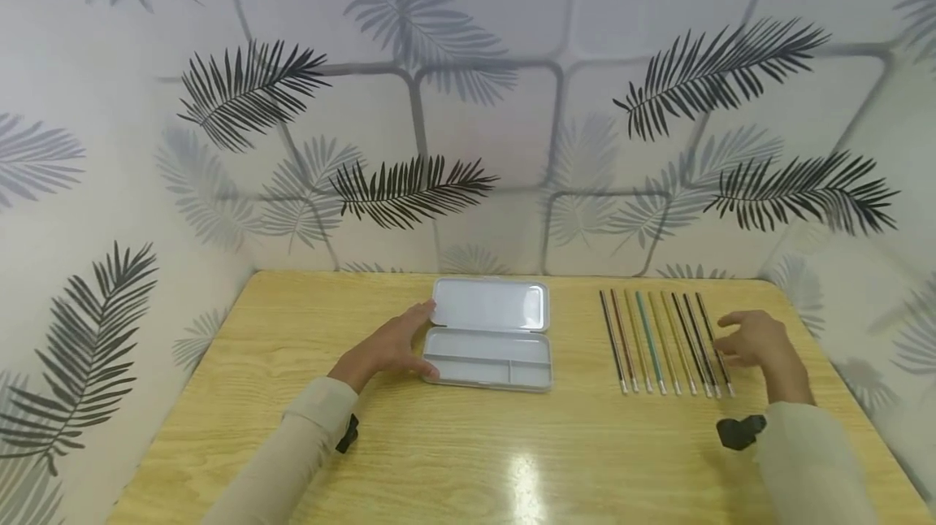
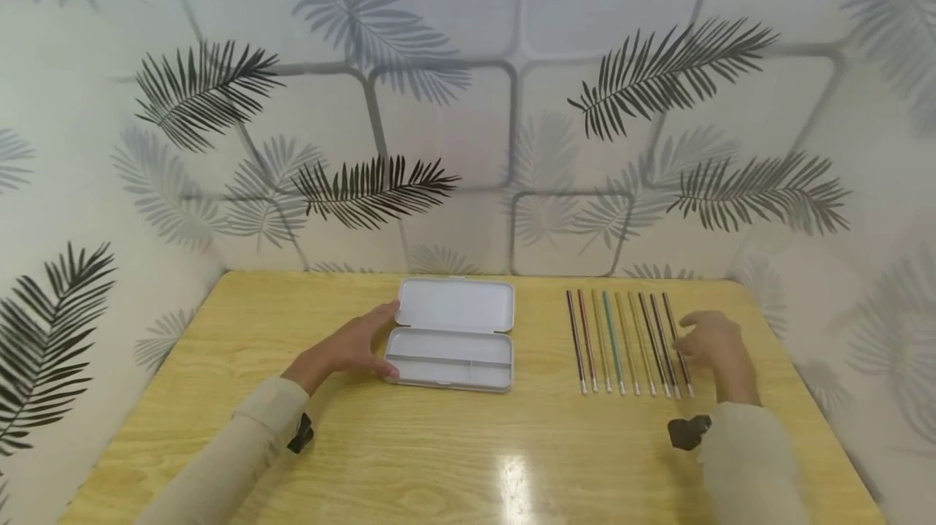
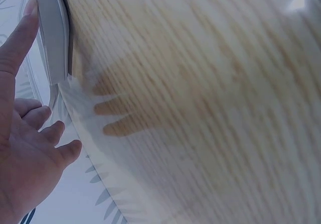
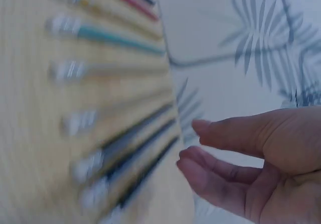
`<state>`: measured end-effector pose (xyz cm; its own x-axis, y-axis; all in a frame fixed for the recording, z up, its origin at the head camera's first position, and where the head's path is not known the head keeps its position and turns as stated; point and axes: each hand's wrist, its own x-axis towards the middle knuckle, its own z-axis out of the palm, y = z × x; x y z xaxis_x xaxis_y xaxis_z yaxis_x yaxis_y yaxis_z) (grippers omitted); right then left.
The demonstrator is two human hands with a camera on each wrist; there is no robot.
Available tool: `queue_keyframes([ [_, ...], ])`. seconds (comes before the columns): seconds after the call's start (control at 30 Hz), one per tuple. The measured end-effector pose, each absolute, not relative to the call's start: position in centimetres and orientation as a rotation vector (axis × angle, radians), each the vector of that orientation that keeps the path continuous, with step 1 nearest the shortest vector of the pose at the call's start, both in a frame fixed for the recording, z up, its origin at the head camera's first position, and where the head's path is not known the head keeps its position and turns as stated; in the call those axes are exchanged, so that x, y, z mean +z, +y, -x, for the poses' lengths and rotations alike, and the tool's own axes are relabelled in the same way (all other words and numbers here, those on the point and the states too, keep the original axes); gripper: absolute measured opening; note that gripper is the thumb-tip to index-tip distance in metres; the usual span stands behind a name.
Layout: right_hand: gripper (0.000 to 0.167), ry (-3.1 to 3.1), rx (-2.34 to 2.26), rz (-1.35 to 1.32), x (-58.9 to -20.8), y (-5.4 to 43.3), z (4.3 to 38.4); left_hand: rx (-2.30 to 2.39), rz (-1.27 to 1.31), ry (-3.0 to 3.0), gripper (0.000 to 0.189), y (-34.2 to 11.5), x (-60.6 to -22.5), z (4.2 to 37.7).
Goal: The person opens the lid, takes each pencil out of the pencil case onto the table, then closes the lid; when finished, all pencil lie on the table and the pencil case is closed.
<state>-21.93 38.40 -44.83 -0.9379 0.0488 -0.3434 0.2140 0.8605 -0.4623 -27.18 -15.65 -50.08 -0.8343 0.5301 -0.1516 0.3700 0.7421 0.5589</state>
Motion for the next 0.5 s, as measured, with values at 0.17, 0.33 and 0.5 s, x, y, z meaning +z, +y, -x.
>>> queue_keyframes([
  [0.17, 0.051, 2.769, -0.947, -0.07, -44.4, 32.8, 24.7, 0.748, -0.683, 2.649, 0.122, -15.9, -50.2, 27.4],
  [0.33, 0.048, 2.761, -1.207, 0.097, -46.0, 27.2, 27.3, 0.751, -0.69, 2.649, 0.123, -16.0, -50.3, 27.5],
  [0.5, 0.048, 2.723, -1.292, 0.174, -47.8, 22.7, 29.4, 0.766, -0.716, 2.642, 0.123, -15.9, -50.3, 27.4],
])
